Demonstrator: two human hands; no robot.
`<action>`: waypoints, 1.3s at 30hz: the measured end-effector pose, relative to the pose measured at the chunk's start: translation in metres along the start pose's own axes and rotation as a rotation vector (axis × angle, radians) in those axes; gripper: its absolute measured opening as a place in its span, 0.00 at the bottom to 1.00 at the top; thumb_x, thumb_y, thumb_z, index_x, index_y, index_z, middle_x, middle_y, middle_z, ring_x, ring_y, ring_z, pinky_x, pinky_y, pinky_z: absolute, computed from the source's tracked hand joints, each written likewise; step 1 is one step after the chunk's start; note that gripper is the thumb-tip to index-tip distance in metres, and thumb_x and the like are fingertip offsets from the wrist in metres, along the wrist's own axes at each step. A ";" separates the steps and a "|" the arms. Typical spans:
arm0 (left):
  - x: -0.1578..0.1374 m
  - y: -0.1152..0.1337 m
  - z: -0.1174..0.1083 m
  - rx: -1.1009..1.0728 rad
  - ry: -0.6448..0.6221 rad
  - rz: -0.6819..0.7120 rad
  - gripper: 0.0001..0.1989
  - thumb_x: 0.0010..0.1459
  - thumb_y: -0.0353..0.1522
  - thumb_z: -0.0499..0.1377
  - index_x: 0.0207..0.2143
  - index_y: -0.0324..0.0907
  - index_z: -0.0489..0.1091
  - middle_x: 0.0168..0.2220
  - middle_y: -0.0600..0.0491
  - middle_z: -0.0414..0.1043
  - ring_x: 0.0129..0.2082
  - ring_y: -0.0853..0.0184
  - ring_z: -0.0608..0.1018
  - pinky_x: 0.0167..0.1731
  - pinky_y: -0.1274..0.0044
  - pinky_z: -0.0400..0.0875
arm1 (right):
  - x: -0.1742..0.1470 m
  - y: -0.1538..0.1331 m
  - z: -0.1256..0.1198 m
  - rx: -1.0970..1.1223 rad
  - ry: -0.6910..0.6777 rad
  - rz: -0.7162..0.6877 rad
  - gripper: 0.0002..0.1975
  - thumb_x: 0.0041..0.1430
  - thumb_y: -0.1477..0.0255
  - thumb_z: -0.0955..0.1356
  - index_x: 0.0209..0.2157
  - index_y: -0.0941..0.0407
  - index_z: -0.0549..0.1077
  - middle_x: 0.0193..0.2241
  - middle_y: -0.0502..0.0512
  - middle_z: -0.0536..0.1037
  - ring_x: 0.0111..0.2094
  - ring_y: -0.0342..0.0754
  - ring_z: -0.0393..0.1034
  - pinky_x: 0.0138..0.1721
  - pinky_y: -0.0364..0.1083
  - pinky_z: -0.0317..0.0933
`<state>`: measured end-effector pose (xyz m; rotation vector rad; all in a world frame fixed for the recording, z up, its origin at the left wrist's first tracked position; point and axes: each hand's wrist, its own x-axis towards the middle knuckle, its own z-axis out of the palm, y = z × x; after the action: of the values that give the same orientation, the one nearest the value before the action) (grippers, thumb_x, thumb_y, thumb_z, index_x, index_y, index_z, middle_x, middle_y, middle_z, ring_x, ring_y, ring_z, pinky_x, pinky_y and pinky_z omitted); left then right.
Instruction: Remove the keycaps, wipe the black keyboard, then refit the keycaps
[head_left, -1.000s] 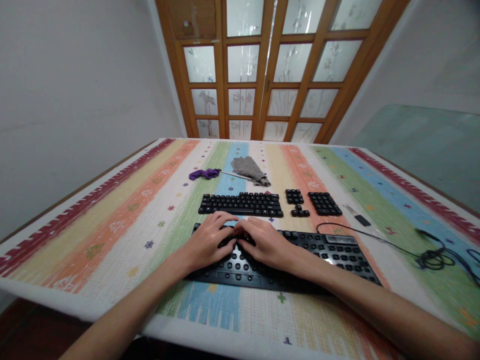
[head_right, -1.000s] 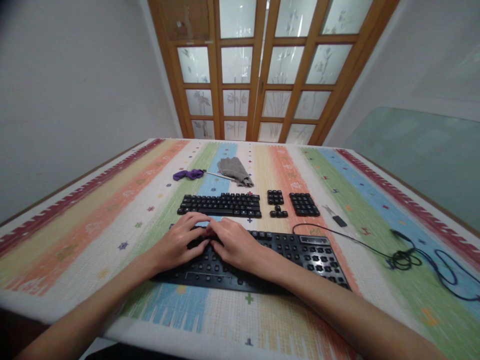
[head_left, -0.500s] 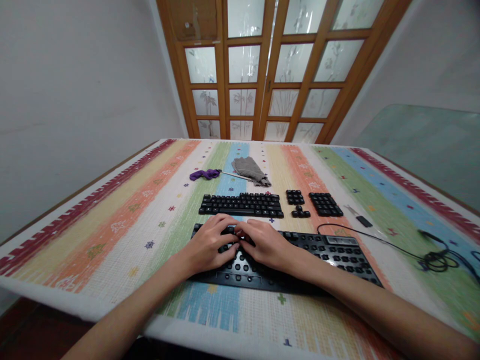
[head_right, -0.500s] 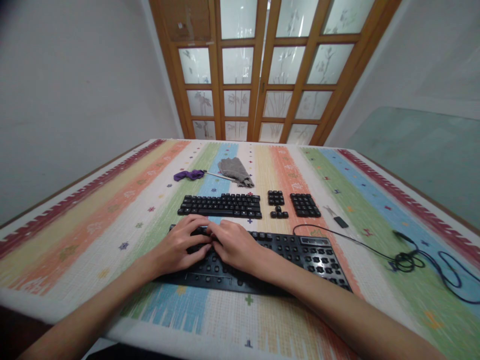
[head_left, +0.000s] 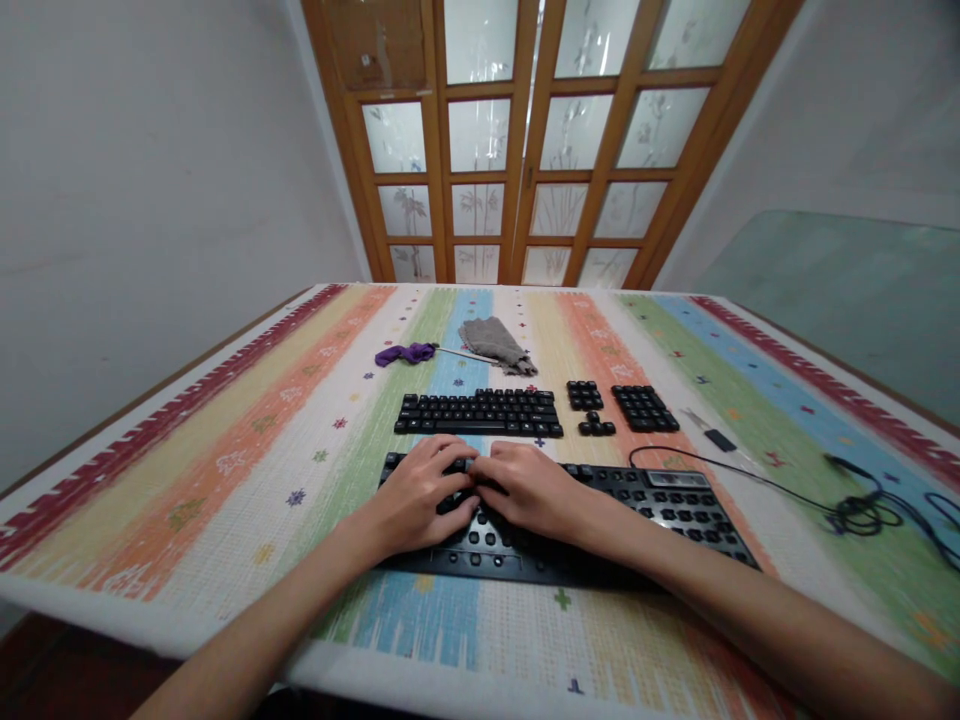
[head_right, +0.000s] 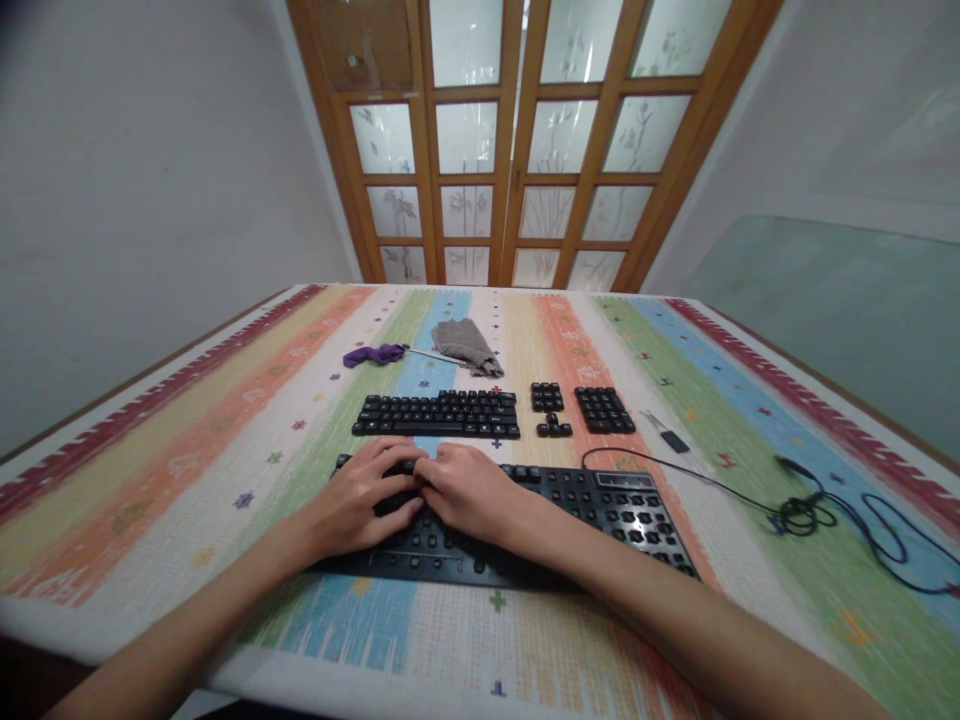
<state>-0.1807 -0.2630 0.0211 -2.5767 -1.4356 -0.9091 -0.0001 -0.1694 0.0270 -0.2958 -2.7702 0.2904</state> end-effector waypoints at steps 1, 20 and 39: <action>-0.001 0.000 0.000 -0.005 0.002 -0.006 0.06 0.60 0.30 0.59 0.37 0.41 0.76 0.47 0.46 0.73 0.51 0.57 0.71 0.52 0.63 0.71 | 0.003 0.001 -0.005 0.017 0.010 -0.011 0.02 0.57 0.79 0.68 0.33 0.60 0.75 0.27 0.56 0.75 0.28 0.47 0.66 0.30 0.44 0.58; -0.008 -0.002 0.002 -0.050 0.045 -0.011 0.07 0.62 0.29 0.58 0.40 0.40 0.75 0.47 0.46 0.73 0.50 0.60 0.72 0.52 0.64 0.70 | 0.072 0.121 -0.021 0.016 0.011 0.363 0.07 0.53 0.77 0.69 0.30 0.57 0.81 0.30 0.54 0.82 0.34 0.49 0.73 0.40 0.45 0.61; -0.008 0.001 -0.003 -0.061 0.082 0.007 0.07 0.62 0.28 0.58 0.41 0.40 0.74 0.46 0.47 0.74 0.48 0.60 0.72 0.50 0.65 0.70 | 0.081 0.128 -0.012 0.046 -0.044 0.407 0.07 0.51 0.79 0.70 0.31 0.57 0.81 0.30 0.54 0.82 0.32 0.48 0.74 0.36 0.43 0.63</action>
<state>-0.1838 -0.2704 0.0196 -2.5523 -1.3976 -1.0613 -0.0485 -0.0256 0.0332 -0.8518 -2.7211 0.4621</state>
